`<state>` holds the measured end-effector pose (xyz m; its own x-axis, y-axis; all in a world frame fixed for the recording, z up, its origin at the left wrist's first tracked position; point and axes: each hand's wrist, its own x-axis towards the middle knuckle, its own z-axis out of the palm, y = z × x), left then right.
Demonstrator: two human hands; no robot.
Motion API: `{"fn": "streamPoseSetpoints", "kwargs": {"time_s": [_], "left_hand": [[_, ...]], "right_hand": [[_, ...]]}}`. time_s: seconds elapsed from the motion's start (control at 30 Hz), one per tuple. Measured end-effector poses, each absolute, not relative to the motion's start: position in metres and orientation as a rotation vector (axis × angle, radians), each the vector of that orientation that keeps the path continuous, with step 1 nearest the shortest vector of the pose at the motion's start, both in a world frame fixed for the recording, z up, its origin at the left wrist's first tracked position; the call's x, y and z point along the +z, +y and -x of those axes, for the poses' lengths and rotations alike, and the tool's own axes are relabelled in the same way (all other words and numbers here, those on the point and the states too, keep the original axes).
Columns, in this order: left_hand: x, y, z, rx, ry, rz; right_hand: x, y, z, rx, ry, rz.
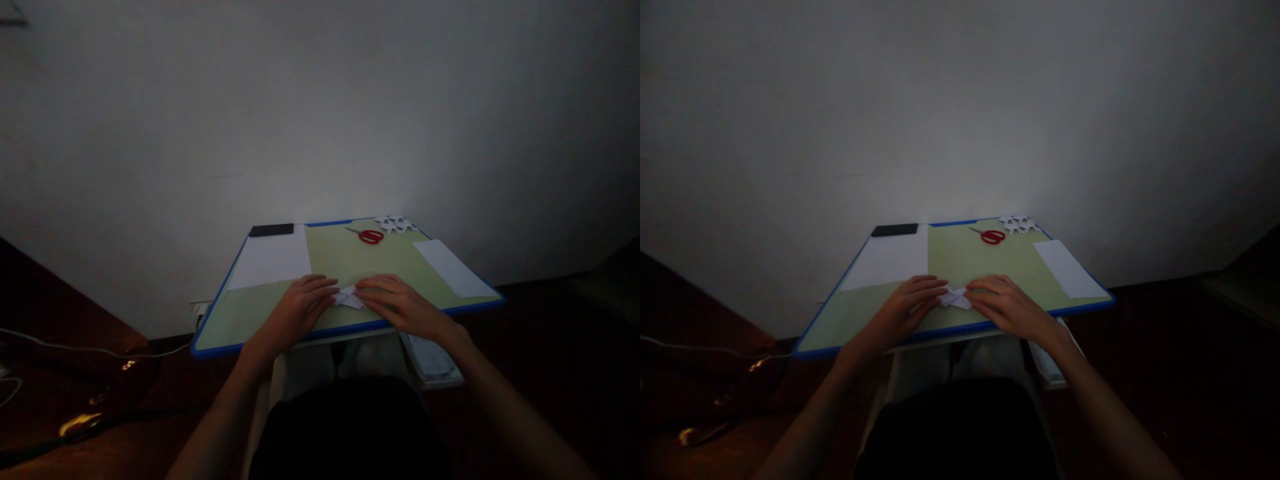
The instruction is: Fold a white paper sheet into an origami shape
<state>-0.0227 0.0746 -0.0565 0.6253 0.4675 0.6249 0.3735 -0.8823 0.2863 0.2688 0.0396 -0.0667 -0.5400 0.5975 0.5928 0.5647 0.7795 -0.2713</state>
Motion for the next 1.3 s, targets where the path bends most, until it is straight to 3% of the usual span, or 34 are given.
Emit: {"fn": "streamPoseSetpoints", "kwargs": {"time_s": [0.57, 0.87, 1.3], "left_hand": [[-0.058, 0.074, 0.017, 0.697, 0.734, -3.014], [-0.066, 0.062, 0.004, 0.756, 0.684, -3.022], [-0.069, 0.064, 0.023, 0.555, 0.655, -2.973]], "right_hand": [[-0.062, 0.044, -0.267, 0.007, -2.458, 0.803], [-0.058, 0.043, -0.259, -0.177, -2.595, 0.827], [-0.07, 0.027, -0.272, 0.053, -2.555, 0.917]]}}
